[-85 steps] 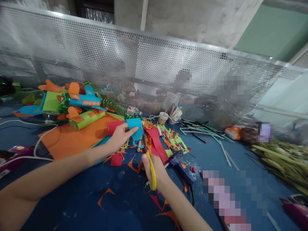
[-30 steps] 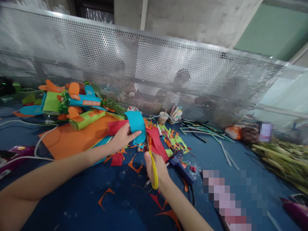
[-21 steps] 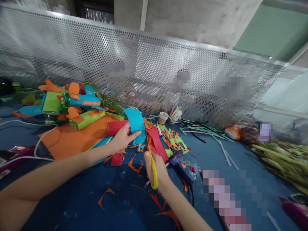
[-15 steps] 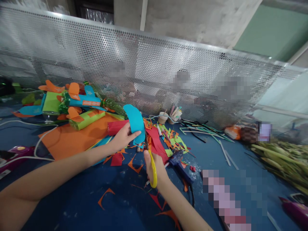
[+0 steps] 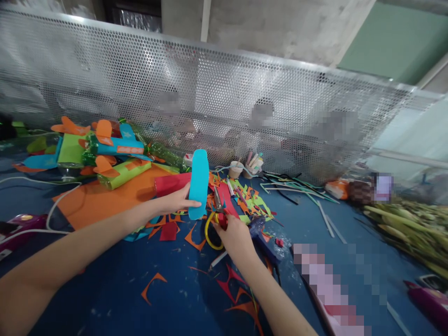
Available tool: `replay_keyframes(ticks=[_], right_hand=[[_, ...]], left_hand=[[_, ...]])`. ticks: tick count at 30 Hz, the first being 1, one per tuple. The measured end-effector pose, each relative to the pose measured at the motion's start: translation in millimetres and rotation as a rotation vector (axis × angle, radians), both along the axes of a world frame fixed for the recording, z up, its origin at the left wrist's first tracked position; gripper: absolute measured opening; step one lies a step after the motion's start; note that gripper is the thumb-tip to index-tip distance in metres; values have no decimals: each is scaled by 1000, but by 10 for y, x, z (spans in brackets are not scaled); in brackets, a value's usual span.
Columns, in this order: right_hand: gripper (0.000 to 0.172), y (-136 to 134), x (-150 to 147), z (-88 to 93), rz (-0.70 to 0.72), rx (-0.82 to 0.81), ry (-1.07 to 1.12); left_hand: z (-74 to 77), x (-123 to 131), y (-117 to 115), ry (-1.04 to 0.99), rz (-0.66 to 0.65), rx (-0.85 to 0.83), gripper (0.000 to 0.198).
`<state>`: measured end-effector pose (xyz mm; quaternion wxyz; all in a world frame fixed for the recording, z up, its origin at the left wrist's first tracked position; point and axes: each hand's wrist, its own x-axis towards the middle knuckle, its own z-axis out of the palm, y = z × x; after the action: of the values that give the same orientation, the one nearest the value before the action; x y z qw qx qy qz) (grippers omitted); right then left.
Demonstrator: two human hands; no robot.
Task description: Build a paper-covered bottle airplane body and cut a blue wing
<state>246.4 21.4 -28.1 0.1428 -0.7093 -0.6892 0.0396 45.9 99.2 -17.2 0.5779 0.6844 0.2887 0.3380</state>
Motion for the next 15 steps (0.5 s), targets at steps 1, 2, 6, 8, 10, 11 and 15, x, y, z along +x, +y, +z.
replay_keyframes(ticks=[1,2,6,8,10,11,15], right_hand=[[29,-6,-11,-5,0,-3,-7],[29,-15,-22,-3,-4,-2,-23],[27,-71,-58,51,13,108,-73],[31,-96,-71,72,139,236,-15],[41,-111,-86,78,300,362,53],[41,-116,-93,78,367,411,76],[18,-135,-123,98,494,536,164]], left_hand=[[-3,-7,-3,11,-20,-13,77],[-6,-13,-7,20,-42,-27,79],[-17,-22,-35,31,-129,-67,82],[-14,-24,-49,21,-176,-64,83],[2,-30,-65,14,-250,-64,84],[15,-35,-74,18,-296,-65,85],[75,-44,-118,85,-426,-66,81]])
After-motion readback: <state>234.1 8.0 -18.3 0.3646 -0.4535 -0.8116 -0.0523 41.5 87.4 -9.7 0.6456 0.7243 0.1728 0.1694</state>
